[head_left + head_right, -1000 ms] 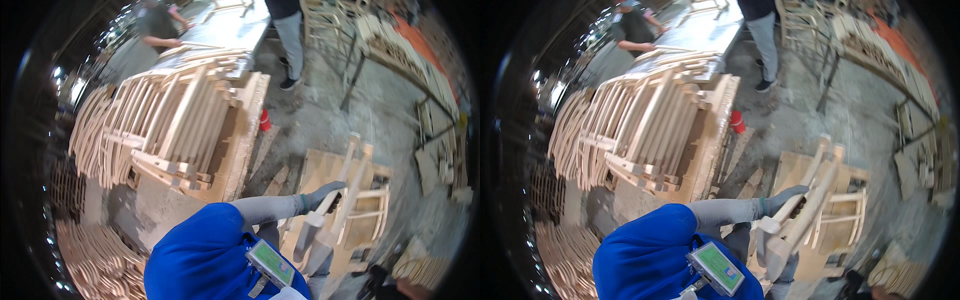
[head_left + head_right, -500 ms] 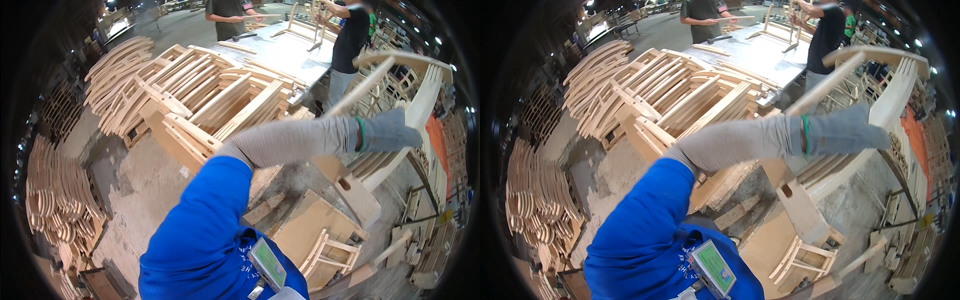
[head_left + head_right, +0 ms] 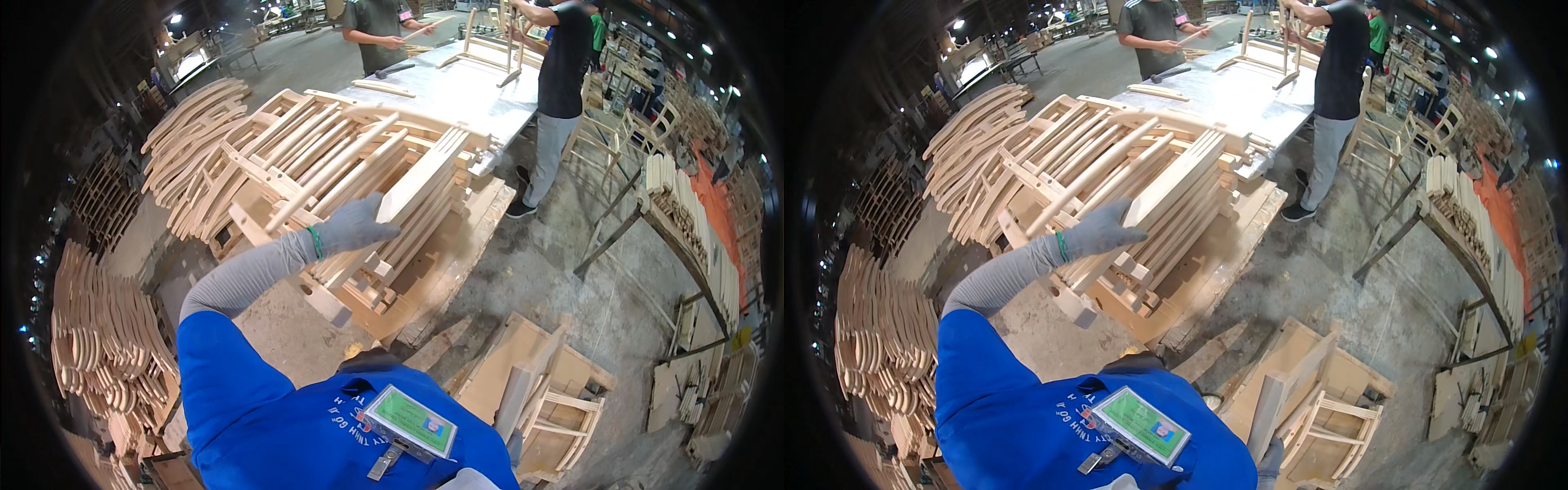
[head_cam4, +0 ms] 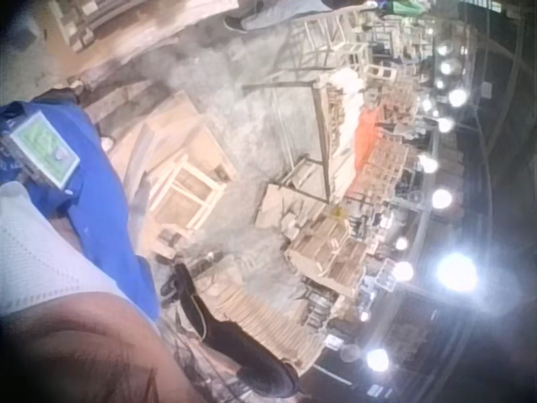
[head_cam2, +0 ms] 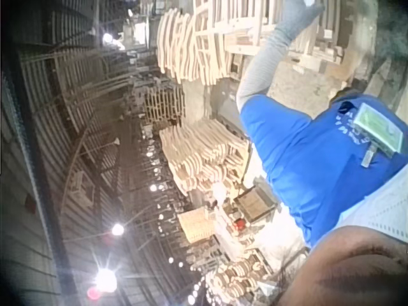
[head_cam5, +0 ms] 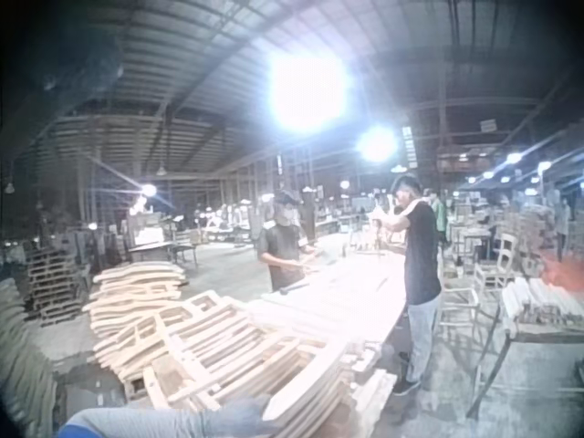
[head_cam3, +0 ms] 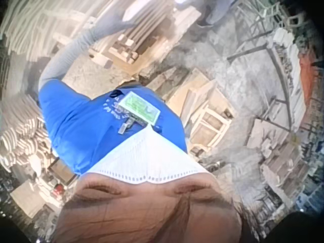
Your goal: The person applies glue to wooden chair frames using a brush and a small container. They repeatedly pick up frames, apply glue to joints, and place them back on the table. Other workers are visible in the background assembling similar frames.
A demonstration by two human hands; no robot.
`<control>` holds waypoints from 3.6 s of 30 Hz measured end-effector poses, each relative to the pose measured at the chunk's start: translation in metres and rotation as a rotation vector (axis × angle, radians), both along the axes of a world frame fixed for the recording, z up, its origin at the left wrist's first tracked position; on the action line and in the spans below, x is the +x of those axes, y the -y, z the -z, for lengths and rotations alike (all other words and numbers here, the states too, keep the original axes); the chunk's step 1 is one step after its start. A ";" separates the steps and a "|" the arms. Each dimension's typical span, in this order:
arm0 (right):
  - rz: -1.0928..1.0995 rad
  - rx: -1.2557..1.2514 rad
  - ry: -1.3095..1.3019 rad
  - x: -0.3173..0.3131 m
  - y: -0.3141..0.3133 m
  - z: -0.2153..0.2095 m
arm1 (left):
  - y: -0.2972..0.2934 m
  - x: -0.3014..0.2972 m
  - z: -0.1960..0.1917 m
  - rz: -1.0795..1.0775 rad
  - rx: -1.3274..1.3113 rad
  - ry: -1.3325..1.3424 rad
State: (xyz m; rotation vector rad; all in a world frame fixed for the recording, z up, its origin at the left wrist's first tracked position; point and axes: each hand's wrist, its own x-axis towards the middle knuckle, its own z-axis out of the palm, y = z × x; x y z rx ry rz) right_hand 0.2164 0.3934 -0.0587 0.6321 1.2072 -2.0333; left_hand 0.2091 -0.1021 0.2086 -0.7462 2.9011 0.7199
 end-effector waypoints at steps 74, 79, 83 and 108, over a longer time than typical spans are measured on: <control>-0.386 -0.084 -0.983 -0.089 0.772 -0.267 | 0.379 0.130 -0.012 -0.037 0.893 -1.200; -0.511 0.272 -1.023 -0.108 0.878 -0.227 | 0.456 0.139 0.021 -0.196 0.903 -1.117; -0.700 0.309 -1.010 -0.089 0.937 -0.227 | 0.493 0.149 0.036 -0.319 0.805 -1.083; -1.215 0.789 -1.514 -0.001 0.926 -0.160 | 0.682 0.268 0.179 -0.813 1.068 -0.771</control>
